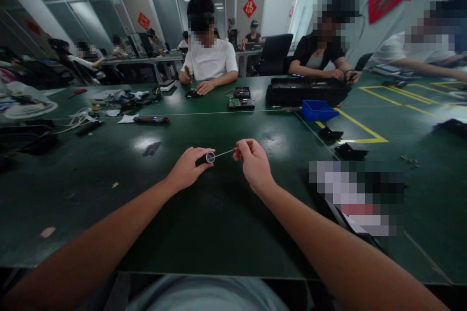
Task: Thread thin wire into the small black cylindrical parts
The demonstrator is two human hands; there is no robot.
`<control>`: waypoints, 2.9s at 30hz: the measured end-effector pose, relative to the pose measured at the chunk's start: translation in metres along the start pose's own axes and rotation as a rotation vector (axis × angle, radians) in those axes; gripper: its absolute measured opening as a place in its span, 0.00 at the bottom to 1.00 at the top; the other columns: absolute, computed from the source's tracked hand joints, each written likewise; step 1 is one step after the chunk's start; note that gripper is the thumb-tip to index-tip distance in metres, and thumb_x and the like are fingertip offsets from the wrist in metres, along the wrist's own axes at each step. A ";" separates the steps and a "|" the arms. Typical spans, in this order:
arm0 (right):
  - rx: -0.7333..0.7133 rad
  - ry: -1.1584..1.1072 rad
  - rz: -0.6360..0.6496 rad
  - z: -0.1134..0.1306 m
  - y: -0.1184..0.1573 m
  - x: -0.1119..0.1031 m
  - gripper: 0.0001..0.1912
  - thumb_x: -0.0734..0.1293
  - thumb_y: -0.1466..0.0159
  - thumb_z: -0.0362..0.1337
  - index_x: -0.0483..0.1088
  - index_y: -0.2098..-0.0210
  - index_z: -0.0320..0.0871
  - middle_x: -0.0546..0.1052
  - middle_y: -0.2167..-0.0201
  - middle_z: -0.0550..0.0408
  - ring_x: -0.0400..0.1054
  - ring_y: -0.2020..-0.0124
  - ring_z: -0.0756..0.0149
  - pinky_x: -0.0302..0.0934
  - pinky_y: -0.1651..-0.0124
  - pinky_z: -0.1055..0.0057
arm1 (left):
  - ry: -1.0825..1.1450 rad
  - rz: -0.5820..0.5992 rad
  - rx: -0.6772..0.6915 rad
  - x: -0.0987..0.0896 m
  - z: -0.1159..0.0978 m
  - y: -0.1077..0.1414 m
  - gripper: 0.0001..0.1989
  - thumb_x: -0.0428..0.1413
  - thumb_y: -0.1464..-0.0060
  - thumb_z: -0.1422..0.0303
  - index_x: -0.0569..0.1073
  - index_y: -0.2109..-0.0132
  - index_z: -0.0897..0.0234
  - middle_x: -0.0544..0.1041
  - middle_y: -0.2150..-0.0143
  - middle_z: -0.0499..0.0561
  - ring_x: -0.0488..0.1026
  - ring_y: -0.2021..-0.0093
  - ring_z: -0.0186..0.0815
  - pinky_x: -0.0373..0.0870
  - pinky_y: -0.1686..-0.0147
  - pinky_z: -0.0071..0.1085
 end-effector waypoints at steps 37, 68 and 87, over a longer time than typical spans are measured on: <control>-0.287 0.391 0.093 0.023 0.018 0.010 0.08 0.61 0.31 0.43 0.67 0.60 0.46 0.78 0.66 0.53 0.74 0.64 0.61 0.66 0.58 0.62 | 0.005 -0.050 0.031 -0.005 -0.004 0.000 0.19 0.61 0.41 0.66 0.74 0.43 0.55 0.78 0.46 0.52 0.72 0.44 0.43 0.59 0.39 0.49; -0.251 0.368 -0.031 0.023 0.014 0.001 0.10 0.61 0.31 0.44 0.68 0.62 0.45 0.76 0.68 0.53 0.72 0.66 0.62 0.65 0.59 0.62 | 0.022 -0.061 -0.005 -0.005 -0.002 0.000 0.21 0.63 0.43 0.68 0.74 0.43 0.58 0.77 0.47 0.52 0.72 0.47 0.42 0.65 0.44 0.45; -0.295 0.551 -0.011 0.029 0.015 0.002 0.08 0.60 0.30 0.40 0.67 0.62 0.46 0.78 0.69 0.53 0.73 0.66 0.61 0.62 0.61 0.63 | -0.003 -0.010 -0.049 -0.002 0.004 -0.001 0.20 0.63 0.43 0.65 0.75 0.43 0.58 0.77 0.48 0.53 0.72 0.47 0.43 0.65 0.44 0.45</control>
Point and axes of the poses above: each hand's wrist, its own y-axis away from the middle knuckle, its own x-axis out of the palm, z = x × y, the point moved 5 cm from there along -y, towards the middle knuckle
